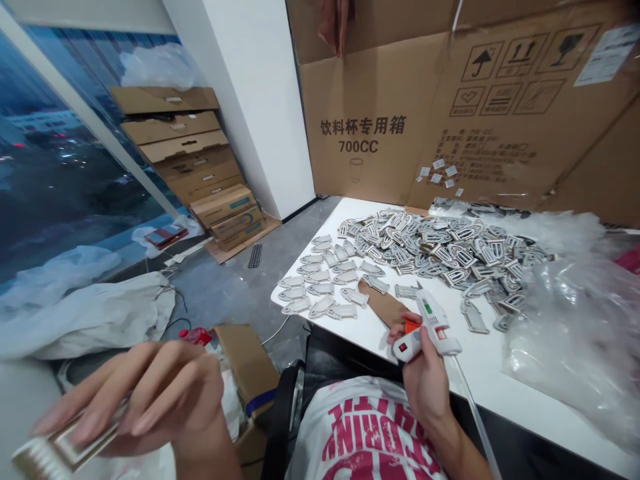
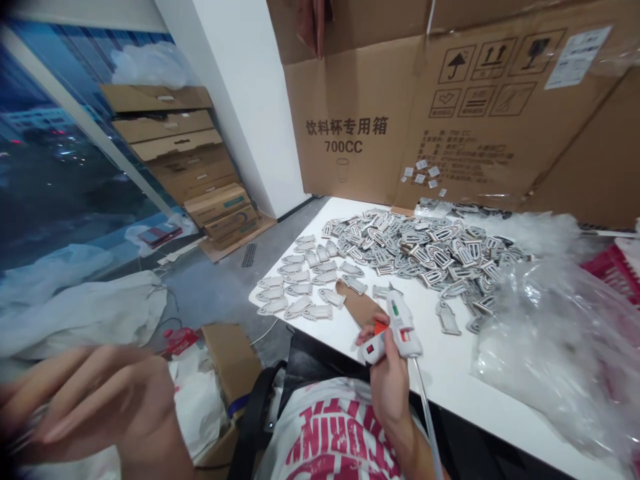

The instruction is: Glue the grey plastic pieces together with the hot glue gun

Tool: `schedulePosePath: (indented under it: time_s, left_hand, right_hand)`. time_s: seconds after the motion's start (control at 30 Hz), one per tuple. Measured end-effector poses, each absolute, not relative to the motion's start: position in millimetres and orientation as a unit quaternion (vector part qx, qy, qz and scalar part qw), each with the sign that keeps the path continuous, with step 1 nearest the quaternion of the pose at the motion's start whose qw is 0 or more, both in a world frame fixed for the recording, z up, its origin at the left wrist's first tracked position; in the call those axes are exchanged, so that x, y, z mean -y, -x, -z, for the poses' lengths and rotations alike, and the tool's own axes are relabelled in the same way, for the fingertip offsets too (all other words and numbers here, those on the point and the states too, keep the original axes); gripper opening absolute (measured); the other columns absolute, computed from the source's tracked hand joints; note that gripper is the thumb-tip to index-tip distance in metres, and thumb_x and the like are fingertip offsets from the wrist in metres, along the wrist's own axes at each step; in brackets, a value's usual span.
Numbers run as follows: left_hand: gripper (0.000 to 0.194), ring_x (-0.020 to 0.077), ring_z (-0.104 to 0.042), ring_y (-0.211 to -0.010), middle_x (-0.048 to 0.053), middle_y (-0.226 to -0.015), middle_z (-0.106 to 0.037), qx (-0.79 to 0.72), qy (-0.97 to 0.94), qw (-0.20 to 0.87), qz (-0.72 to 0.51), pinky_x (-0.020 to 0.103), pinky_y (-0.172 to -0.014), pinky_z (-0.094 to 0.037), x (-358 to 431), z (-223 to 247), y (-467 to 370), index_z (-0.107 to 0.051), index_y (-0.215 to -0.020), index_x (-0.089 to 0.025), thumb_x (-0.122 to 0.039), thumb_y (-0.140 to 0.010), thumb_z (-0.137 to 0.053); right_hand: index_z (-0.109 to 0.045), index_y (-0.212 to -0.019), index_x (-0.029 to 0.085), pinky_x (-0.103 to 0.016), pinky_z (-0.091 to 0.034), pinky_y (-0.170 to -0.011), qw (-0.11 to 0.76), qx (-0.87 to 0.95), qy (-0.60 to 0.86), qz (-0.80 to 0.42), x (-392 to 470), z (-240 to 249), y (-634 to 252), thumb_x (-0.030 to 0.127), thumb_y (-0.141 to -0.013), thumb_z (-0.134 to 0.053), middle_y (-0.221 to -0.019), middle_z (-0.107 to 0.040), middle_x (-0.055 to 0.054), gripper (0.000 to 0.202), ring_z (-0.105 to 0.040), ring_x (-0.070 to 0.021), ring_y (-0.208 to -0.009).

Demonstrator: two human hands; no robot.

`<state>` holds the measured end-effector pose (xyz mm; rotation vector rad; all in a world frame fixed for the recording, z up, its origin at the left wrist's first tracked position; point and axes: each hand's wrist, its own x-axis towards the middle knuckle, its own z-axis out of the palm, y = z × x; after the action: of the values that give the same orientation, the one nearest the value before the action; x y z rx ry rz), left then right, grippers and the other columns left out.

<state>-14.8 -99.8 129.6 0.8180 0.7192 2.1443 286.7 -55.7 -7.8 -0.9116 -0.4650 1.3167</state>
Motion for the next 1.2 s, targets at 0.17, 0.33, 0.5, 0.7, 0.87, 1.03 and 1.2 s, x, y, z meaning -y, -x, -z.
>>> schedulePosePath:
  time_s: [0.17, 0.33, 0.5, 0.7, 0.87, 1.03, 1.2]
  left_hand:
    - [0.023, 0.0088, -0.061, -0.062, -0.005, -0.070, -0.067, -0.286, -0.390, 0.426, -0.765, 0.014, -0.055, -0.058, 70.0, -133.0, -7.5, -0.080, -0.080, -0.022, -0.021, -0.069, -0.100]
    - [0.008, 0.0187, -0.064, -0.079, 0.002, -0.077, -0.066, -0.360, -0.507, 0.390, -0.680, 0.030, -0.074, -0.058, 59.0, -113.6, -29.8, -0.084, -0.094, -0.024, -0.028, -0.088, -0.087]
    - [0.008, 0.0221, -0.064, -0.085, 0.005, -0.086, -0.069, -0.378, -0.562, 0.398, -0.619, 0.033, -0.078, -0.053, 63.0, -101.0, -36.7, -0.083, -0.098, -0.024, -0.030, -0.093, -0.083]
    - [0.009, 0.0215, -0.061, -0.086, 0.005, -0.089, -0.068, -0.379, -0.574, 0.427, -0.588, 0.032, -0.078, -0.049, 64.0, -100.4, -40.2, -0.081, -0.102, -0.026, -0.034, -0.097, -0.080]
    - [0.011, 0.0213, -0.059, -0.086, 0.004, -0.089, -0.066, -0.379, -0.566, 0.443, -0.584, 0.031, -0.077, -0.049, 63.2, -98.8, -43.6, -0.080, -0.101, -0.025, -0.036, -0.096, -0.081]
    - [0.012, 0.0199, -0.058, -0.084, 0.004, -0.089, -0.065, -0.375, -0.558, 0.467, -0.574, 0.029, -0.075, -0.048, 61.6, -94.8, -49.5, -0.080, -0.101, -0.025, -0.036, -0.096, -0.081]
    - [0.011, 0.0190, -0.056, -0.083, 0.004, -0.090, -0.064, -0.367, -0.554, 0.484, -0.569, 0.029, -0.074, -0.046, 60.1, -91.5, -52.8, -0.080, -0.101, -0.026, -0.035, -0.096, -0.081]
  right_hand:
    - [-0.065, -0.121, 0.030, -0.039, -0.061, -0.096, 0.699, 0.183, 0.448, -0.527, 38.9, 20.2, -303.5, 0.052, -0.085, -0.084, -0.111, -0.072, 0.000, 0.046, -0.073, -0.0212, -0.103]
    - [-0.070, -0.114, 0.025, -0.042, -0.056, -0.108, 0.679, 0.215, 0.484, -0.509, 31.8, 22.1, -312.6, 0.049, -0.077, -0.092, -0.132, -0.069, -0.006, 0.049, -0.077, -0.0257, -0.111]
    - [-0.066, -0.132, 0.026, -0.045, -0.055, -0.108, 0.651, 0.270, 0.490, -0.513, 34.5, 18.5, -313.5, 0.056, -0.088, -0.085, -0.114, -0.077, -0.004, 0.057, -0.077, -0.0248, -0.103]
    - [-0.078, -0.125, 0.025, -0.039, -0.052, -0.113, 0.635, 0.353, 0.495, -0.476, 35.5, 7.8, -326.8, 0.048, -0.081, -0.095, -0.123, -0.075, -0.006, 0.053, -0.072, -0.0240, -0.114]
    - [-0.081, -0.126, 0.025, -0.042, -0.048, -0.121, 0.652, 0.289, 0.487, -0.504, 31.5, 1.5, -326.8, 0.048, -0.075, -0.097, -0.129, -0.077, -0.005, 0.058, -0.070, -0.0268, -0.127]
    - [-0.074, -0.135, 0.027, -0.041, -0.056, -0.115, 0.719, 0.166, 0.423, -0.525, 25.6, -0.6, -316.3, 0.041, -0.074, -0.098, -0.128, -0.080, -0.004, 0.067, -0.072, -0.0252, -0.126]
    - [-0.072, -0.136, 0.031, -0.031, -0.061, -0.105, 0.748, 0.091, 0.425, -0.501, 20.2, 8.2, -315.9, 0.041, -0.074, -0.099, -0.135, -0.077, 0.000, 0.069, -0.073, -0.0191, -0.124]
